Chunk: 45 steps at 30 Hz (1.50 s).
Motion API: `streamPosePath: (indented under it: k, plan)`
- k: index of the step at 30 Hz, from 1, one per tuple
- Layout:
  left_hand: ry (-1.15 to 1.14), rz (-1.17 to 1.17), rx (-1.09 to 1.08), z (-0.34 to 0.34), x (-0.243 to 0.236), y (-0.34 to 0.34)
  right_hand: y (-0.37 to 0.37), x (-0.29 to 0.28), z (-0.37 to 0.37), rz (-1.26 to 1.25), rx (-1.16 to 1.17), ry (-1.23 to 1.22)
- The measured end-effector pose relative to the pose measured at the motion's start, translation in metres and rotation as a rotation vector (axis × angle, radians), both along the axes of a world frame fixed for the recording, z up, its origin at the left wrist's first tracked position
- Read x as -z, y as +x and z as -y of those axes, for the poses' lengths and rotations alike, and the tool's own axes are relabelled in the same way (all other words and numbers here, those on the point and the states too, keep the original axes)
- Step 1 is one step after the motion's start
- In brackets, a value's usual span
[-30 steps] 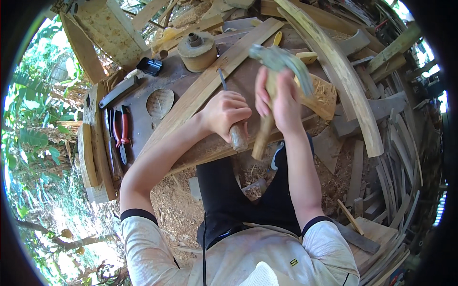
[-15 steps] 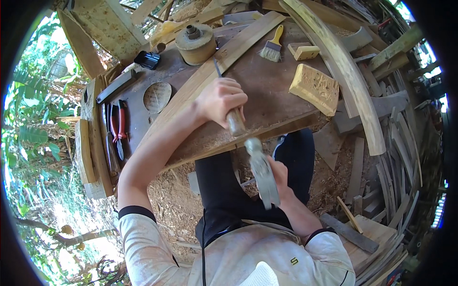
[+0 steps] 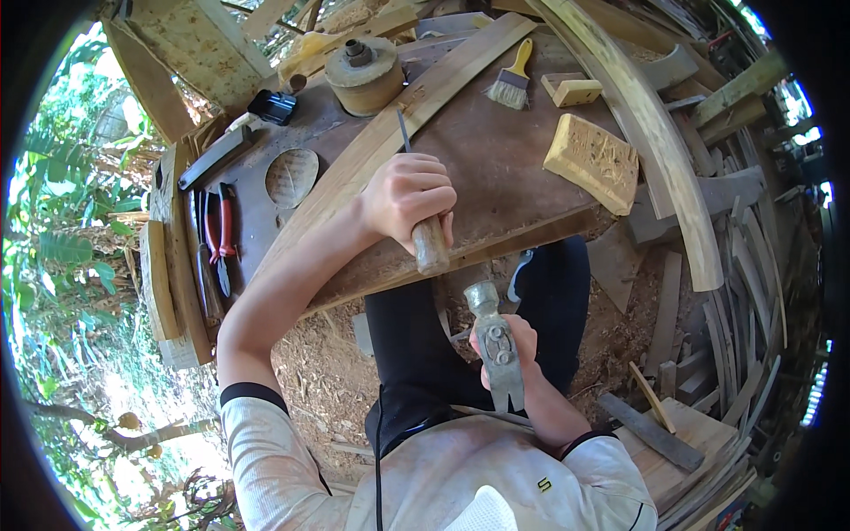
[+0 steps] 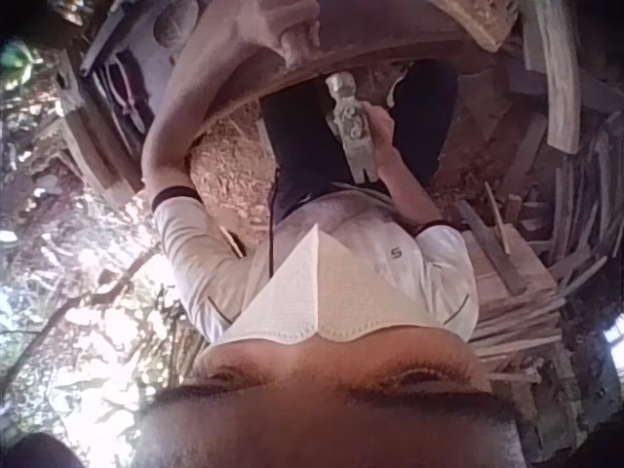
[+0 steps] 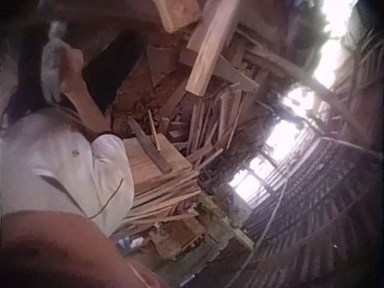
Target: The person brushes a long wooden plank with a yellow brush to remove sawdust. Then the person uses a chisel and hammer to carve a groove along the plank's length. The plank remains on the workbench throughout.
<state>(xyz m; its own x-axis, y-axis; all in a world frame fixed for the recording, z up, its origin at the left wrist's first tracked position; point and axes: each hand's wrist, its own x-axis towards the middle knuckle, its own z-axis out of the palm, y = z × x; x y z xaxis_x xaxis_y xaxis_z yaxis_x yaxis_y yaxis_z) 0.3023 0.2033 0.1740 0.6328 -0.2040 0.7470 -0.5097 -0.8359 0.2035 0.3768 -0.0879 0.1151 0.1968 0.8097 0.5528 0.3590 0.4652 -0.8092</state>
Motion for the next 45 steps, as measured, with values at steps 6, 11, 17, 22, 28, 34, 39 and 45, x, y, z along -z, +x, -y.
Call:
streamPosePath:
  k: [6, 11, 17, 22, 28, 34, 39, 45]
  plan:
    - [-0.001, -0.004, 0.024, 0.007, -0.002, 0.008, -0.009, 0.011, 0.003, -0.015, 0.088, -0.005]
    - [-0.005, -0.007, 0.014, 0.002, 0.000, 0.008, -0.005, -0.022, 0.006, 0.010, -0.080, -0.027]
    - [0.057, -0.039, 0.036, 0.002, 0.003, 0.010, -0.005, -0.037, -0.010, 0.025, -0.109, 0.166]
    - [0.090, -0.077, 0.013, -0.013, 0.005, 0.012, -0.003, -0.002, -0.009, 0.047, 0.075, -0.043]
    - [0.098, -0.063, 0.034, -0.004, 0.007, 0.009, -0.003, 0.002, -0.015, 0.087, 0.136, -0.025]
    - [0.104, -0.078, 0.049, 0.002, 0.009, 0.011, -0.010, 0.005, -0.008, 0.013, 0.027, 0.024]
    - [0.100, -0.088, 0.028, -0.002, 0.012, 0.011, -0.010, -0.013, 0.001, 0.013, -0.079, 0.090]
    - [0.048, -0.070, 0.042, -0.003, 0.011, 0.013, -0.008, -0.013, -0.009, -0.084, -0.033, -0.079]
